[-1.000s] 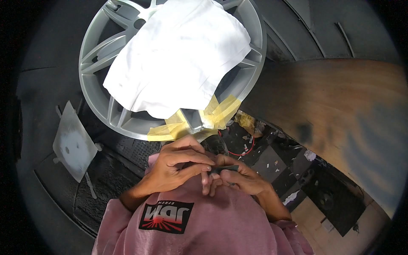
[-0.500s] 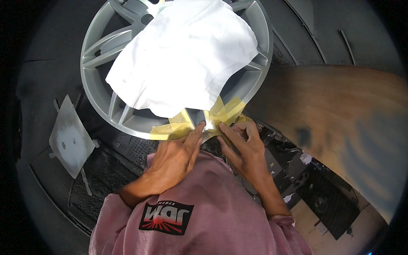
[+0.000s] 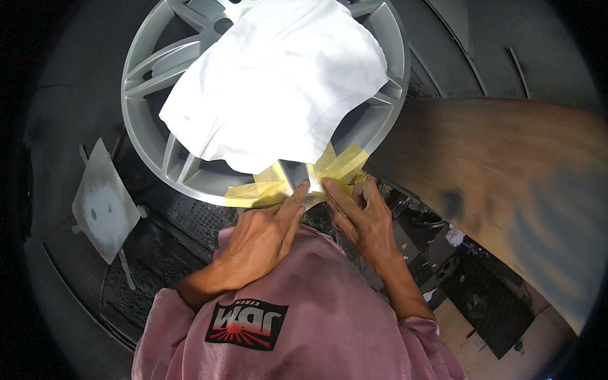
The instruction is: Preparing and painting a car rim using a spray gun in an automotive workshop.
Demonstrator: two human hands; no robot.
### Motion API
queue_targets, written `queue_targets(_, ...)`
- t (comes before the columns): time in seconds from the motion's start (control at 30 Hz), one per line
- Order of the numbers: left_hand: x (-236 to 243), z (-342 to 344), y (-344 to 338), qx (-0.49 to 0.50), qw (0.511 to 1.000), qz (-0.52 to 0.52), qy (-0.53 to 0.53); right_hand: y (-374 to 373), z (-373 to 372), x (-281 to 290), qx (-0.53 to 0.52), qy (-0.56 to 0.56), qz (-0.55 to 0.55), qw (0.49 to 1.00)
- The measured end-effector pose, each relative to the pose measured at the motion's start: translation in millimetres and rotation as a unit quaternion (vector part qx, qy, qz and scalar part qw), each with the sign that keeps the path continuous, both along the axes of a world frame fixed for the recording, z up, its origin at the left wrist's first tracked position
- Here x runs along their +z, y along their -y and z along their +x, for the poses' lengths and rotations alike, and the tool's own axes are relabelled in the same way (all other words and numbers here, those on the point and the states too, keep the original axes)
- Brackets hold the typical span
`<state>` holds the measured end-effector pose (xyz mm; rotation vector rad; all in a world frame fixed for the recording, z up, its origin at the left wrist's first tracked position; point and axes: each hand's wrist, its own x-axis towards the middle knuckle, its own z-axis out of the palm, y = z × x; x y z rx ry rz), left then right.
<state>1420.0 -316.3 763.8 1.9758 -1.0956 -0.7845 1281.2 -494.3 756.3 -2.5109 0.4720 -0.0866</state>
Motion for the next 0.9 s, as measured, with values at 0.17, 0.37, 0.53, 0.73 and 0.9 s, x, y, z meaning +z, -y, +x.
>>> queue_targets(0.17, -1.3, -0.8, -5.5, -0.015, 0.998, -0.051, -0.019, 3.4, 3.6, 7.4, 0.074, 0.012, -0.038, 0.996)
queue_targets(0.37, -2.9, 3.1, -12.1, -0.065, 0.996, -0.01, -0.057, 1.9, 24.4, 20.2, 0.153, 0.02, -0.07, 0.985)
queue_targets(0.53, -1.7, 7.6, -13.8, -0.001, 0.996, -0.066, -0.059, 2.7, 26.5, 27.9, 0.152, 0.009, -0.091, 0.984)
queue_targets(0.73, -3.7, 1.0, -2.5, 0.004, 1.0, 0.019, -0.012, 9.1, 9.0, 25.5, 0.073, 0.012, -0.12, 0.99)
queue_targets(0.9, -4.5, -3.8, -4.3, -0.02, 0.999, -0.031, 0.013, 0.1, 6.4, 22.1, 0.063, 0.041, -0.068, 0.995)
